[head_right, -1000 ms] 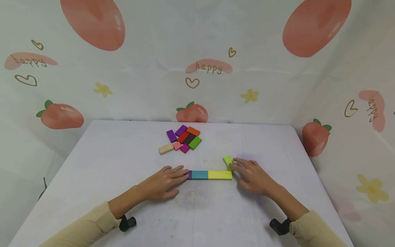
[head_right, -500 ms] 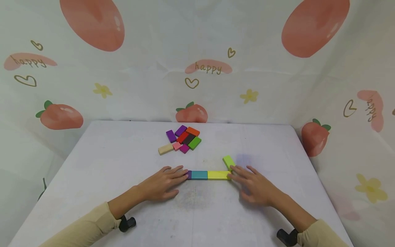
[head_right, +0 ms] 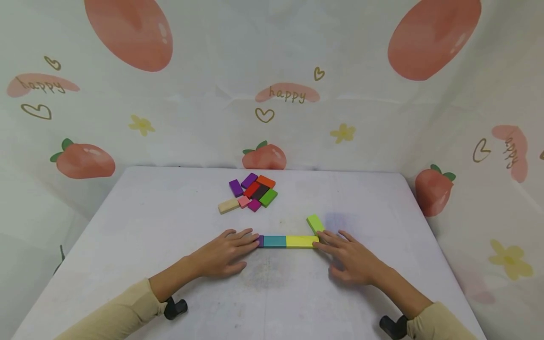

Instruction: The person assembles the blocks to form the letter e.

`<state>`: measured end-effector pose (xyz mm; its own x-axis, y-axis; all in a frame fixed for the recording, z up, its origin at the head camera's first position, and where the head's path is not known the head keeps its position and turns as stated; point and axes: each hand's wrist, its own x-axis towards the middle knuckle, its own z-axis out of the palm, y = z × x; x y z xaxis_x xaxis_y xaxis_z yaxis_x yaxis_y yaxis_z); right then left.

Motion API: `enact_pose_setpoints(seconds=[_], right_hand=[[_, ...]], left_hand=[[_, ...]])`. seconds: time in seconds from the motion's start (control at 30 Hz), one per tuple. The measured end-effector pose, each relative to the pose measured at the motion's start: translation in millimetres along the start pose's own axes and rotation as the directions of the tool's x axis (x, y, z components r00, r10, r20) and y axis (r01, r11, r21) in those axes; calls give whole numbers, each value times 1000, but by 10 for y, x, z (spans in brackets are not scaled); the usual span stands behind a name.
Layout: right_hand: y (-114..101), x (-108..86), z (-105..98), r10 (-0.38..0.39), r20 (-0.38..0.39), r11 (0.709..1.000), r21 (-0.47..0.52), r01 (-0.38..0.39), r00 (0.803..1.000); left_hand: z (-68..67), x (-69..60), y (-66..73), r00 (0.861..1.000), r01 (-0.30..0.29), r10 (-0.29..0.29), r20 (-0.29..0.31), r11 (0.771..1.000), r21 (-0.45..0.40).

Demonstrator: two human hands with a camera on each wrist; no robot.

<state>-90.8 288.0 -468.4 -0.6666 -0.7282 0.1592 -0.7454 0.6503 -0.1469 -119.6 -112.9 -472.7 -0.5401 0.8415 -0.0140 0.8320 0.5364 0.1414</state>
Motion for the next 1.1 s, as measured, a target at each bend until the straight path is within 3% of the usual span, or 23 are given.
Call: enact_pose_setpoints(seconds=[0.43, 0.77, 0.93, 1.1], right_hand=[[-34, 52, -33, 48, 59, 996, 78, -53, 997], [-11, 41, -34, 63, 66, 994, 89, -69, 996], [-19, 46, -44, 54, 61, 995, 82, -59, 997], [-24, 53, -61, 51, 63, 996, 67, -56, 997]], left_hand=[[-12, 7, 13, 999, 10, -11, -48, 999, -33], [-162, 188, 71, 998, 28, -29, -61, 999, -25], [-291, 324, 16, 991, 112, -115, -67, 992, -53], [-355, 492, -79, 962, 261, -264, -72, 964, -46]])
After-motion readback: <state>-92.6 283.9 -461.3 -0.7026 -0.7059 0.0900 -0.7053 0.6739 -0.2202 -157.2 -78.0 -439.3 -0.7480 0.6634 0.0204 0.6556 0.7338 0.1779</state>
